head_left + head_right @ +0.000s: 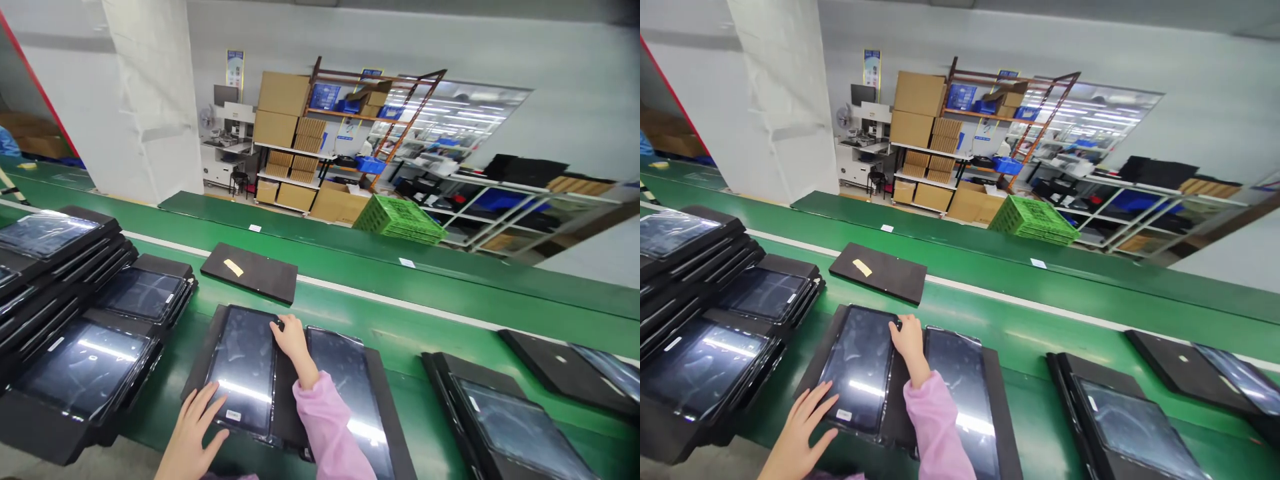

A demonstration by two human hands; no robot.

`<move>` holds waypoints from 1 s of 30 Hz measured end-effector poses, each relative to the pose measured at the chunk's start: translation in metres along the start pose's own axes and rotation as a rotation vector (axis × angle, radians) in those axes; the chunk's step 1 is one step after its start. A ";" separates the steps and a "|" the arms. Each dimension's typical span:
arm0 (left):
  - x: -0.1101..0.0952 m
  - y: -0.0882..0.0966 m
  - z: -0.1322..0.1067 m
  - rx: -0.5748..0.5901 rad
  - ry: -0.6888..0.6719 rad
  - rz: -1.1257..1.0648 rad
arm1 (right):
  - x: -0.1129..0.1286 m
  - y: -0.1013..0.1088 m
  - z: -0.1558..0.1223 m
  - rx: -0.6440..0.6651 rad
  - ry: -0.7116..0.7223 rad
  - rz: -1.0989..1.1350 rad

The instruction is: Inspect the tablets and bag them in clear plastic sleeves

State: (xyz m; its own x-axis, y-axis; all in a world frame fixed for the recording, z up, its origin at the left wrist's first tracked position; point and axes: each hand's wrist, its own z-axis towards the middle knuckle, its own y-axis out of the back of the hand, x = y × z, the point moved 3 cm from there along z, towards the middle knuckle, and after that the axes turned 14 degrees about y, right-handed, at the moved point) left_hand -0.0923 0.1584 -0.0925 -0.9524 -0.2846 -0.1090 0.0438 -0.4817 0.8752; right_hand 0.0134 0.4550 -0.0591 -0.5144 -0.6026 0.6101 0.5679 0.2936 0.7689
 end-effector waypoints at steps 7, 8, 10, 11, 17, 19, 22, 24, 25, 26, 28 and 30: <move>0.034 -0.010 -0.004 0.001 0.062 -0.120 | -0.015 -0.007 -0.001 -0.064 -0.022 0.061; 0.039 -0.012 -0.002 -0.002 0.069 -0.136 | -0.017 -0.007 -0.001 -0.072 -0.024 0.071; 0.047 -0.013 0.003 0.001 0.051 -0.162 | -0.020 -0.008 -0.001 -0.086 -0.033 0.087; 0.050 -0.013 0.006 0.009 0.030 -0.173 | -0.021 -0.008 -0.002 -0.094 -0.038 0.093; 0.059 -0.004 0.019 0.075 -0.139 -0.228 | -0.021 -0.010 -0.006 -0.133 -0.038 0.115; 0.059 0.000 0.021 0.073 -0.178 -0.258 | -0.017 -0.010 -0.010 -0.146 -0.022 0.117; 0.059 0.003 0.025 0.115 -0.231 -0.305 | -0.006 -0.009 -0.026 -0.152 0.004 0.124; 0.059 0.002 0.028 0.157 -0.256 -0.328 | 0.004 -0.012 -0.047 -0.147 0.018 0.130; 0.060 0.001 0.029 0.172 -0.262 -0.337 | 0.009 -0.015 -0.061 -0.142 0.021 0.132; 0.061 0.000 0.030 0.182 -0.264 -0.344 | 0.015 -0.019 -0.076 -0.140 0.022 0.132; 0.063 -0.002 0.031 0.186 -0.265 -0.348 | 0.026 -0.029 -0.108 -0.140 0.018 0.131; 0.066 -0.005 0.032 0.171 -0.269 -0.343 | 0.036 -0.040 -0.137 -0.158 0.023 0.125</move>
State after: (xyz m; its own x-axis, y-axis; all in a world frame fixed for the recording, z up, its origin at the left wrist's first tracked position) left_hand -0.1646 0.1682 -0.0889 -0.9487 0.1027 -0.2991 -0.3157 -0.3607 0.8776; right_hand 0.0606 0.3200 -0.0939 -0.4197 -0.5864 0.6929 0.7211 0.2482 0.6468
